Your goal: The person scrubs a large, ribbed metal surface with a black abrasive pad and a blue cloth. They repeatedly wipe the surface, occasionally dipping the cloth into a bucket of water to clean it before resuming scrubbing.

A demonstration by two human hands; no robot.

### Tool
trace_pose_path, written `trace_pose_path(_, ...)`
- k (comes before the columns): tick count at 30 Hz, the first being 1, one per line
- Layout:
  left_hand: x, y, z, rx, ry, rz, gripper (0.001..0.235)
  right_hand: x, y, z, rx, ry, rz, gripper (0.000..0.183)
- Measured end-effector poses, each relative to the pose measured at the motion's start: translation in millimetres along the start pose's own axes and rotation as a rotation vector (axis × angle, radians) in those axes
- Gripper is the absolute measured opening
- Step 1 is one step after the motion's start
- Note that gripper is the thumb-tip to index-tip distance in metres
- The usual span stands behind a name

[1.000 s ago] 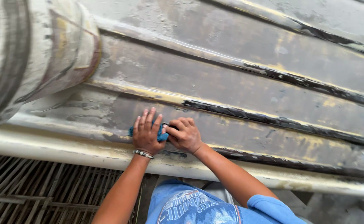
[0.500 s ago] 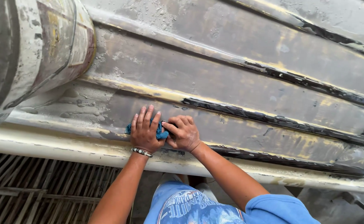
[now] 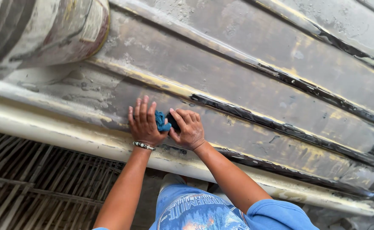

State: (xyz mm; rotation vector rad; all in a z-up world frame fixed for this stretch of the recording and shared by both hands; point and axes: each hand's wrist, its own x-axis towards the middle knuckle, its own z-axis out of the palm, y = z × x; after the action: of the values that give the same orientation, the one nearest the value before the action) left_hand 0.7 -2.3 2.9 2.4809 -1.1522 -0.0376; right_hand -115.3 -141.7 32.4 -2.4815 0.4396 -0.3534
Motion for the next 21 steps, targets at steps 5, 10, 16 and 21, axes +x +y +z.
trace_pose_path(5,-6.7,17.4,0.9,0.024,0.114,-0.162,0.055,-6.0,2.6,0.3,-0.01,-0.005,-0.028,0.059)
trace_pose_path(10,-23.8,38.3,9.3,-0.212,0.201,-0.228,0.049,-11.6,4.6,1.5,0.006,0.011,-0.041,0.058)
trace_pose_path(16,2.6,106.0,-22.1,-0.65,0.305,-0.346,0.042,-34.1,39.2,29.5,0.07,0.035,0.021,0.052)
trace_pose_path(21,28.2,157.7,-16.1,-0.819,0.281,-0.36,0.025,-34.4,87.9,56.7,0.567,-0.006,0.13,0.053)
